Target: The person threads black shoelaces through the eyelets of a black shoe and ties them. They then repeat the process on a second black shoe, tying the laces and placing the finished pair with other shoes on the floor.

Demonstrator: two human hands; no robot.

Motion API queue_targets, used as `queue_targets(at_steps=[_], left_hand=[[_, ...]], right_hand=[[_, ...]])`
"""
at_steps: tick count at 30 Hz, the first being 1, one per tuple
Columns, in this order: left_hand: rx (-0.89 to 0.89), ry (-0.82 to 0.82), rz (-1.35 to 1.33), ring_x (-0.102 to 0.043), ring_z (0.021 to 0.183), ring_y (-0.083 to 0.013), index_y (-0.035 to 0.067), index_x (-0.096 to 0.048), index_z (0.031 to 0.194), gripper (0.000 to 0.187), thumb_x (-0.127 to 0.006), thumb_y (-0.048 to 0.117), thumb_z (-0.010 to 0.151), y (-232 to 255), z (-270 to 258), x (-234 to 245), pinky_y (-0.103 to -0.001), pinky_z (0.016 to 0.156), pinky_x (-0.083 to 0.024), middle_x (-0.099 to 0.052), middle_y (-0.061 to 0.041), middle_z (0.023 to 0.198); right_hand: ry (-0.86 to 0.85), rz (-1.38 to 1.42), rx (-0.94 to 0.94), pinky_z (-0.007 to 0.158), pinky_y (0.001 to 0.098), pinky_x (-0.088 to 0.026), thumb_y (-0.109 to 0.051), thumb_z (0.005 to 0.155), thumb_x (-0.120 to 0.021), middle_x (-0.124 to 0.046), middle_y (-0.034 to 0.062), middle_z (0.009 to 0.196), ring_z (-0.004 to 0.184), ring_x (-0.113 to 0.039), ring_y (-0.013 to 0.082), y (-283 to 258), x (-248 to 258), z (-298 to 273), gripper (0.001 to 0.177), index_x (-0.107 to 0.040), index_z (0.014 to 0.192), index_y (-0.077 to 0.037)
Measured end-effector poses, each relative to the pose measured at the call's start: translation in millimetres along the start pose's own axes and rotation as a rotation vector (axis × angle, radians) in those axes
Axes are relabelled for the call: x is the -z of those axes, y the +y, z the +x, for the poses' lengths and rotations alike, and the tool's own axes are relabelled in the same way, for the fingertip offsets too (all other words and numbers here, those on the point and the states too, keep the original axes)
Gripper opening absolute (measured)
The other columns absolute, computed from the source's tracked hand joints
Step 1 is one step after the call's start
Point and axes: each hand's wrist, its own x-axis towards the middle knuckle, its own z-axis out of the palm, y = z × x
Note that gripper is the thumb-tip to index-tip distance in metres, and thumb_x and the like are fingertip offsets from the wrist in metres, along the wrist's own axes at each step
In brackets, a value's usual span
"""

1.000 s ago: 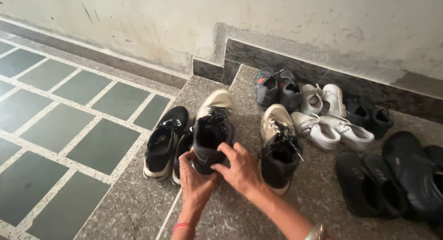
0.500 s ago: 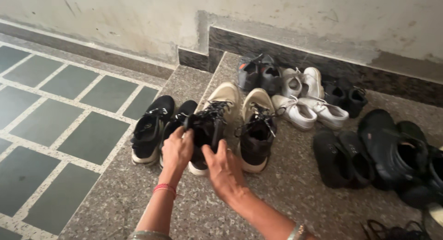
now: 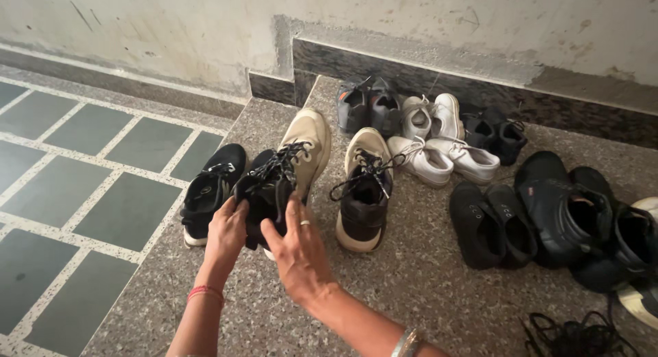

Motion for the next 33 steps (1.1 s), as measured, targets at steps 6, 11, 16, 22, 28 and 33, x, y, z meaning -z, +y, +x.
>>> queue_targets(at_steps=[6,11,16,22,28,33], left_hand=[[0.010,0.045,0.109,-0.069,0.079,-0.0241,0.002,-0.066,0.121,0.035,-0.058,0.028,0.099,3.2,-2.3,-1.2,-0.037,0.074,-0.052,-0.075,-0.020,0.095],[-0.005,0.032,0.177,-0.072,0.090,-0.0363,0.002,-0.067,0.121,0.036,-0.058,0.028,0.098,3.6,0.4,-1.9,-0.042,0.078,-0.053,-0.073,-0.024,0.101],[-0.005,0.037,0.290,-0.067,0.106,-0.0455,0.007,-0.068,0.121,0.036,-0.058,0.033,0.097,1.0,4.2,-6.2,-0.049,0.085,-0.052,-0.071,-0.027,0.109],[0.070,-0.011,0.536,-0.064,0.110,-0.0476,0.018,-0.067,0.128,0.042,-0.053,0.044,0.097,28.9,4.7,-32.8,-0.054,0.093,-0.051,-0.070,-0.024,0.114],[0.138,0.003,0.618,-0.066,0.112,-0.0453,0.023,-0.068,0.129,0.044,-0.052,0.048,0.096,49.0,5.7,-58.8,-0.052,0.097,-0.051,-0.071,-0.021,0.118],[0.109,0.025,0.594,-0.065,0.113,-0.0438,0.020,-0.064,0.131,0.043,-0.057,0.041,0.094,37.1,14.7,-68.4,-0.051,0.096,-0.051,-0.070,-0.021,0.120]], right_hand=[[-0.051,-0.049,0.037,0.112,0.0561,-0.044,0.003,0.084,-0.062,-0.045,0.0485,0.138,0.121,-0.057,0.0520,-3.7,-4.0,-1.1,0.043,-0.061,0.127,0.007],[-0.003,-0.127,0.094,0.115,0.0632,-0.034,0.000,0.079,-0.064,-0.048,0.0511,0.130,0.120,-0.059,0.0546,-3.6,-3.8,-2.4,0.043,-0.061,0.121,0.012],[-0.019,-0.107,0.046,0.108,0.0589,-0.045,0.000,0.083,-0.062,-0.049,0.0527,0.128,0.116,-0.061,0.0553,-1.1,-6.0,-0.7,0.034,-0.061,0.115,0.013],[-0.331,0.037,-0.227,0.079,0.0454,-0.062,0.008,0.092,-0.054,-0.043,0.0522,0.137,0.102,-0.067,0.0505,20.4,7.2,3.5,0.023,-0.059,0.115,0.010],[-0.158,0.054,-0.199,0.078,0.0488,-0.059,0.007,0.081,-0.059,-0.052,0.0459,0.126,0.094,-0.068,0.0491,41.4,13.8,-5.3,0.037,-0.061,0.118,0.006],[-0.150,0.083,-0.198,0.077,0.0505,-0.059,0.006,0.084,-0.060,-0.053,0.0444,0.121,0.092,-0.067,0.0494,43.0,14.4,-7.0,0.033,-0.061,0.117,0.006]])
